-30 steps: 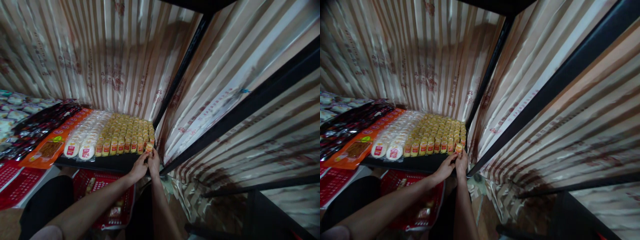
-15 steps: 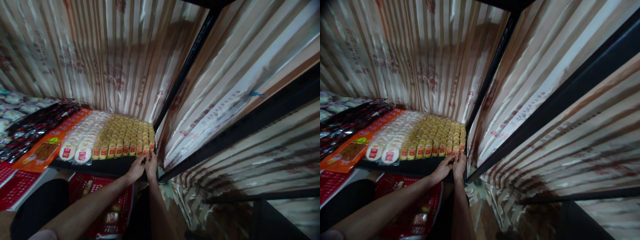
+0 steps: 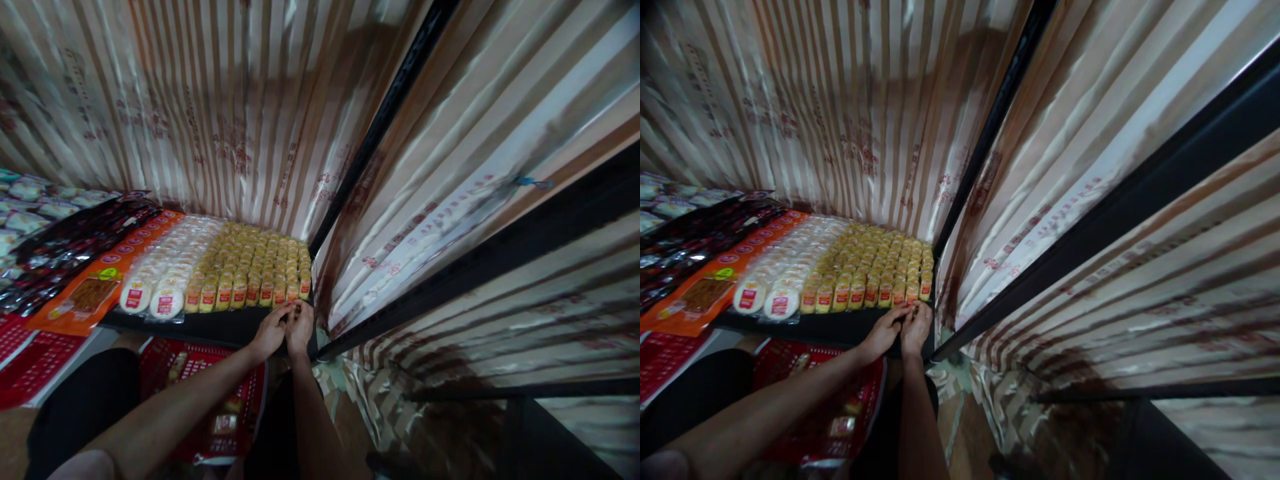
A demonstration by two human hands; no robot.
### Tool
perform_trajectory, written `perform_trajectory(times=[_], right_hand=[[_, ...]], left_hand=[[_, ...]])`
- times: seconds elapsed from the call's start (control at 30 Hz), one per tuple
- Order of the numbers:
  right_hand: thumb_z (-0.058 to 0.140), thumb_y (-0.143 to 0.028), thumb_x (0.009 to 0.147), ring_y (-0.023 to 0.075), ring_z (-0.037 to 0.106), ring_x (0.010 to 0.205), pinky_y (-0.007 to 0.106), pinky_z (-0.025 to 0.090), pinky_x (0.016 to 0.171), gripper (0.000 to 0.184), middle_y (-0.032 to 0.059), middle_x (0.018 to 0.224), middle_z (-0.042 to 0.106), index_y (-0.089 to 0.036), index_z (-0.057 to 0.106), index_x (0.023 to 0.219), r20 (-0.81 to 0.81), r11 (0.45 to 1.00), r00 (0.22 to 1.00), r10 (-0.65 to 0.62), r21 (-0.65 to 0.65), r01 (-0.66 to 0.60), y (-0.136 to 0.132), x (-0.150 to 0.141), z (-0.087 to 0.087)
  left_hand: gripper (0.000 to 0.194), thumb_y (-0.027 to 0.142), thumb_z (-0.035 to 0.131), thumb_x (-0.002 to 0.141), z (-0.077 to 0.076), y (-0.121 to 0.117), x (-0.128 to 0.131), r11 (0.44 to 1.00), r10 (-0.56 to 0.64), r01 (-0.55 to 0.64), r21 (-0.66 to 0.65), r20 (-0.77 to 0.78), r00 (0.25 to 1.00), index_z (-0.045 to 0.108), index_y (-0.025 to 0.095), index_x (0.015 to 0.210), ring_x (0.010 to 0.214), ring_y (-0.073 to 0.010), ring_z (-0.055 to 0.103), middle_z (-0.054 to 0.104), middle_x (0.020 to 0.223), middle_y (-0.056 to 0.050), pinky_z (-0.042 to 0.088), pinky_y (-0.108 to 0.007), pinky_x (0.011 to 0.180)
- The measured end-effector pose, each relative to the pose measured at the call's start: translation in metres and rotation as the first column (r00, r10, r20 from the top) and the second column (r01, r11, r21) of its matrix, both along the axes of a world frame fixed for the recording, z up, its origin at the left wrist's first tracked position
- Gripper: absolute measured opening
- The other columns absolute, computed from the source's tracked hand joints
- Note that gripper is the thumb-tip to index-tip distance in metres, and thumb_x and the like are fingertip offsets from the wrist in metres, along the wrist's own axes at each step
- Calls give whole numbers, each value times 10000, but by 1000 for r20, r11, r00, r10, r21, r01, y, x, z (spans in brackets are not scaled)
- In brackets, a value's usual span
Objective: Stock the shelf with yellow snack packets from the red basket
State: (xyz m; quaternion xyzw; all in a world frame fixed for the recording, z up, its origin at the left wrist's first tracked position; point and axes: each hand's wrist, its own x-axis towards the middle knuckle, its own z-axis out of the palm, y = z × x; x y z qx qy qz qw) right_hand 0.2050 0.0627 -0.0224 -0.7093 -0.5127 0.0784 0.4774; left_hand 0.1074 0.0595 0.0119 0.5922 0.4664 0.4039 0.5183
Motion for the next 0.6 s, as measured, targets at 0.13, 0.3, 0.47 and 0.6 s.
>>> perform_trajectory(times=[0.13,0.3,0.47,0.6], right_hand=[[416,-302,847,216,496,976,352,425,834,227,115,995,557,-165,588,904,57,996,997,-46,76,42,-4,-5,12],[408,-321,886,161,571,810,277,458,712,255,96,903,619,-147,582,952,-23,986,999,38,165,-34,-42,-43,18],[431,-315,880,162,638,830,274,471,777,254,70,882,685,-162,600,991,-164,930,924,344,-72,-359,-93,-91,-18],[419,-243,857,216,645,911,333,468,819,264,113,953,691,-149,641,965,-240,764,889,389,-456,-457,-104,-115,-65]], left_hand=[[373,-6,377,731,-6,-23,-22,997,33,-24,71,-132,991,679,162,869,801,-140,636,674,913,-41,502,-290,816],[301,10,387,723,-30,-62,-77,991,-47,78,107,-264,963,653,152,722,725,-124,592,632,723,-12,462,-224,712],[294,26,440,745,-57,-93,-133,986,-167,142,-87,-457,874,669,150,881,811,-152,604,668,863,-42,445,-235,734],[247,18,486,753,-86,-100,-160,916,-304,99,-388,-514,802,683,142,835,856,-177,622,686,891,-48,446,-258,768]])
